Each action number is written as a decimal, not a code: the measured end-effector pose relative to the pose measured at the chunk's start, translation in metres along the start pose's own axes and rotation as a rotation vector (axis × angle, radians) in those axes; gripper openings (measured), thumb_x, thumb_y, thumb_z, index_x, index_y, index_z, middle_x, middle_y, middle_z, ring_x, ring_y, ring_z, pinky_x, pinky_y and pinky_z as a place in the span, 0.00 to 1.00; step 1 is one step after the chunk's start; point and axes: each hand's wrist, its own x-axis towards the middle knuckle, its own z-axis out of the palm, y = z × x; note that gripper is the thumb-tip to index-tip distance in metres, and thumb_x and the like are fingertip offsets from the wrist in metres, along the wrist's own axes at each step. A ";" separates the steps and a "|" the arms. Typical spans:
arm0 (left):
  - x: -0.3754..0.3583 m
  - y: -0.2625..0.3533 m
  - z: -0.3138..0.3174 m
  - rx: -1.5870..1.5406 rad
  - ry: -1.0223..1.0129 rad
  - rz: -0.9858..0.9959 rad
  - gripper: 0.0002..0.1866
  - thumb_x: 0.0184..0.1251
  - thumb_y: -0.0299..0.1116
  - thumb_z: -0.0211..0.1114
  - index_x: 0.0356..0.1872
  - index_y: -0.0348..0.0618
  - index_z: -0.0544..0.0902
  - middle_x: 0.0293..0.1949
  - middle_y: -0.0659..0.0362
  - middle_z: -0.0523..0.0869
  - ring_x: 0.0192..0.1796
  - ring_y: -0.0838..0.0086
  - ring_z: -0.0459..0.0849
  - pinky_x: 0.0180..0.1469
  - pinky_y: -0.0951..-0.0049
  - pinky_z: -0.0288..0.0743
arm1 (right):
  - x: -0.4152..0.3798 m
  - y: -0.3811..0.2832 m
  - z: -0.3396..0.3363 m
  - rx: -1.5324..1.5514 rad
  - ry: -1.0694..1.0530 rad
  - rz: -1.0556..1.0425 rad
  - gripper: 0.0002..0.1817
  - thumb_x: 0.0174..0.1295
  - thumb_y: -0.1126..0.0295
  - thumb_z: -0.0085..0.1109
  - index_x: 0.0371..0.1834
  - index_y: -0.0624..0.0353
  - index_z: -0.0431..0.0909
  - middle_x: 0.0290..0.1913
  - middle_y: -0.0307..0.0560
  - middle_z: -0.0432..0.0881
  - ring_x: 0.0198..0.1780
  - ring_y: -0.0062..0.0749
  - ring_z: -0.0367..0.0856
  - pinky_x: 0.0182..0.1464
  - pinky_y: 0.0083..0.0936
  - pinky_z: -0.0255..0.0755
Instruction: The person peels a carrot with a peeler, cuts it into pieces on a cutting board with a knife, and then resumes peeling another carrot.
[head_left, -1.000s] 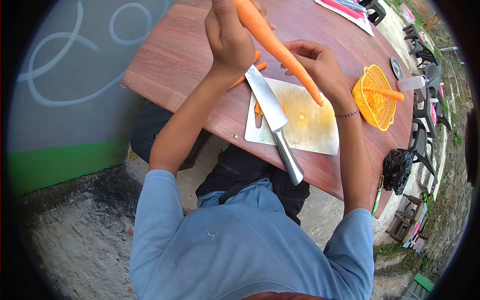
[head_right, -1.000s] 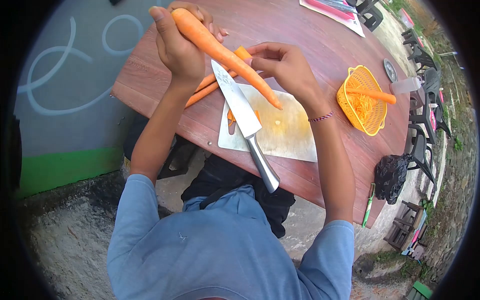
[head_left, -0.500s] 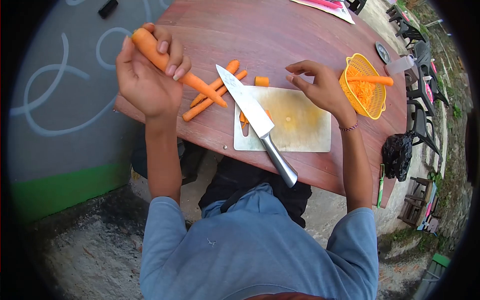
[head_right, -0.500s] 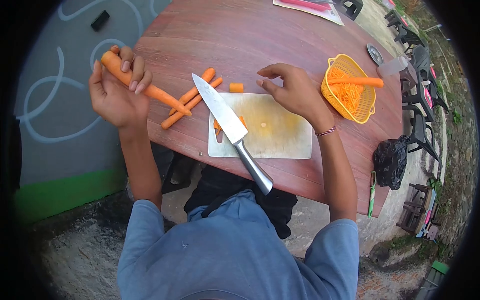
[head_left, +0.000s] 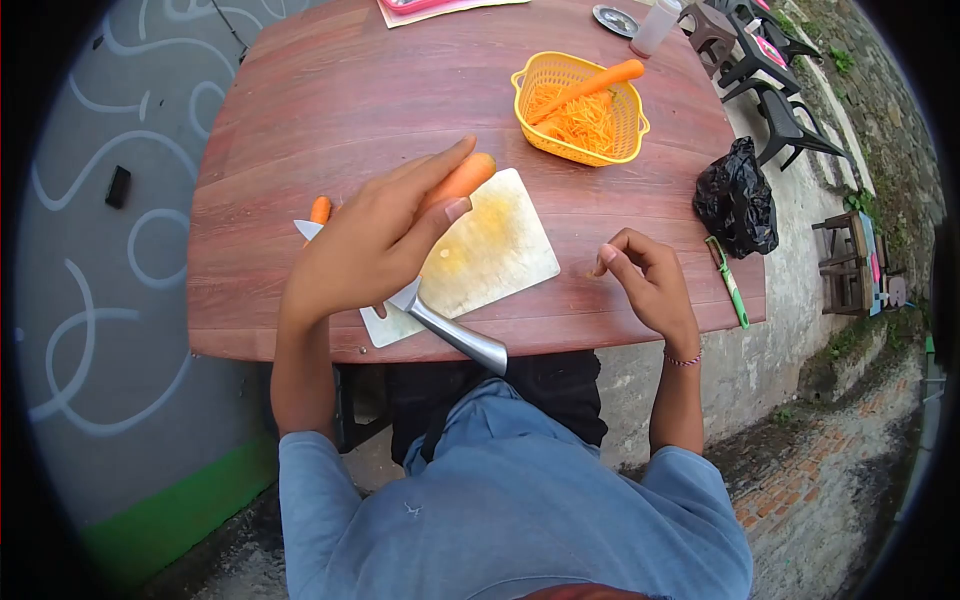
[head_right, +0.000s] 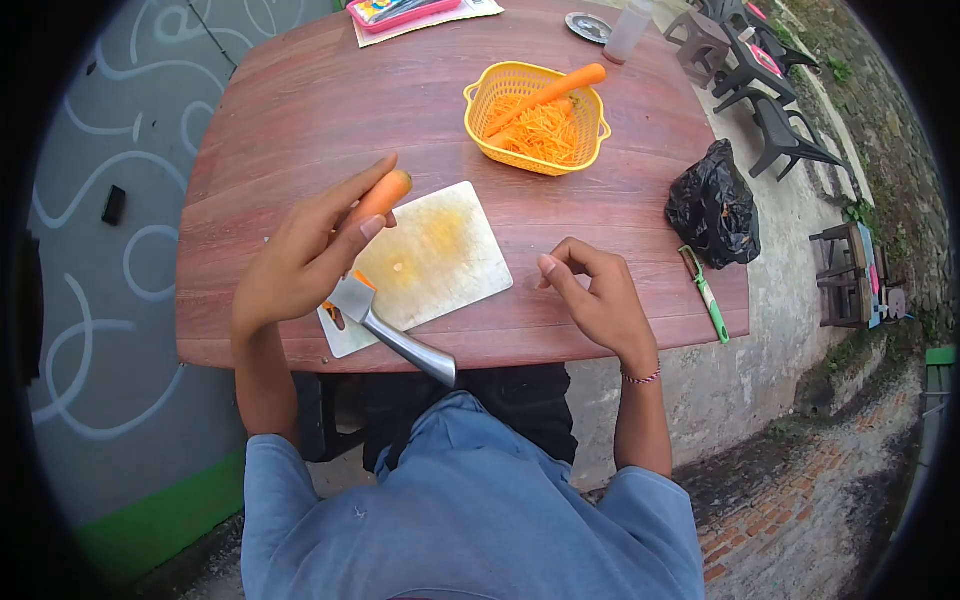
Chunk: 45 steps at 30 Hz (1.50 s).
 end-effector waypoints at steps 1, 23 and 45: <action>0.002 0.004 -0.003 0.108 -0.014 0.058 0.27 0.82 0.33 0.59 0.78 0.38 0.71 0.45 0.56 0.86 0.41 0.77 0.83 0.44 0.75 0.79 | 0.002 -0.001 0.008 -0.021 0.020 -0.032 0.11 0.73 0.67 0.62 0.41 0.66 0.83 0.33 0.52 0.88 0.37 0.38 0.89 0.46 0.31 0.80; -0.149 -0.059 0.032 0.245 0.504 -0.574 0.20 0.59 0.32 0.78 0.50 0.34 0.86 0.43 0.48 0.89 0.44 0.56 0.88 0.51 0.59 0.79 | 0.162 -0.037 0.058 -0.318 0.138 -0.477 0.17 0.66 0.64 0.72 0.51 0.65 0.87 0.48 0.53 0.90 0.48 0.42 0.88 0.55 0.34 0.80; -0.141 -0.079 0.039 0.154 0.508 -0.532 0.21 0.61 0.38 0.78 0.51 0.36 0.88 0.45 0.50 0.87 0.47 0.53 0.88 0.51 0.58 0.79 | 0.036 -0.050 0.160 -0.551 -0.244 -0.242 0.20 0.60 0.61 0.71 0.49 0.64 0.80 0.33 0.56 0.84 0.40 0.52 0.87 0.41 0.47 0.81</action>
